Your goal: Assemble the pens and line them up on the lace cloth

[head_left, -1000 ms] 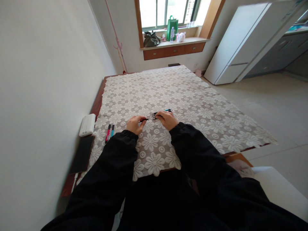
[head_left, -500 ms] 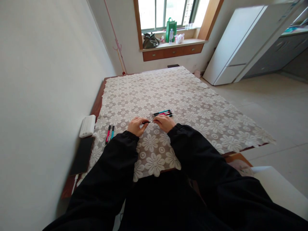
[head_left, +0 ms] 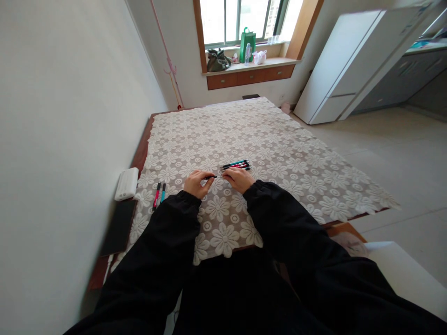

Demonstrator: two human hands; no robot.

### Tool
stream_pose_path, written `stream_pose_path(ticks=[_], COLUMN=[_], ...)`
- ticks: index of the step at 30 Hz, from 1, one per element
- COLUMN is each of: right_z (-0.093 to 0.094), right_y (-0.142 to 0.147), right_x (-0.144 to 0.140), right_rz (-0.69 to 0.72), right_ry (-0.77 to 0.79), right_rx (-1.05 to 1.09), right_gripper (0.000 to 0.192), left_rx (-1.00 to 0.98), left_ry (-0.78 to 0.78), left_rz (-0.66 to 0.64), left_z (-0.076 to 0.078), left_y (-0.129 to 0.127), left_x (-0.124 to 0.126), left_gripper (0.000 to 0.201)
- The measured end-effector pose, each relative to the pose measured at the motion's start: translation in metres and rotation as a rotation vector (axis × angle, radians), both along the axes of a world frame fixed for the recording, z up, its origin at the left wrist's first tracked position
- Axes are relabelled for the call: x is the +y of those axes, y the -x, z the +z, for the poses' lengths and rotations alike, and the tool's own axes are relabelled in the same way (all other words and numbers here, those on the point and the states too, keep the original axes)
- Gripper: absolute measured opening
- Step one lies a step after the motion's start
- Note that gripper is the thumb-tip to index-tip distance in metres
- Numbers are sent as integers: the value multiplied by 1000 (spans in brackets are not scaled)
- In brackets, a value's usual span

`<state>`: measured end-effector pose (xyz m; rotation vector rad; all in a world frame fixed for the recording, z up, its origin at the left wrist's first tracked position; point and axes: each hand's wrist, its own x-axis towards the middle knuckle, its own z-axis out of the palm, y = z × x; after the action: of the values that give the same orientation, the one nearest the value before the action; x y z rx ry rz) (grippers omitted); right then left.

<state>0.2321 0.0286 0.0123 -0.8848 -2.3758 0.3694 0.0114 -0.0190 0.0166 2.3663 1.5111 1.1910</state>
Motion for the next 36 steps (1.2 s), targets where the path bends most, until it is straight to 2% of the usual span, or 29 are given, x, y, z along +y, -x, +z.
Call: stream_pose_path(ticks=[4,13,22,28,36], right_z=[2,-3,-5,-3,-1], right_y=[2,7,15,18,18], right_x=[-2,-5,-13,-15,-17], right_rz=[-5,19,139,103,120], right_ry=[10,42,134,218,248], right_rx=[-10,18,219,332,348], right_gripper=[13,12,48,47,45], left_rx=[17,47,41,36,46], left_ry=[1,-2,9,27,28], left_rz=[-55,-84,-83,-95,-112], left_z=[-2,-8,-11,-9,-12], left_y=[0,1,0,1,2], left_x=[1,3,4,3,5], left_gripper=[14,16,17,17,16])
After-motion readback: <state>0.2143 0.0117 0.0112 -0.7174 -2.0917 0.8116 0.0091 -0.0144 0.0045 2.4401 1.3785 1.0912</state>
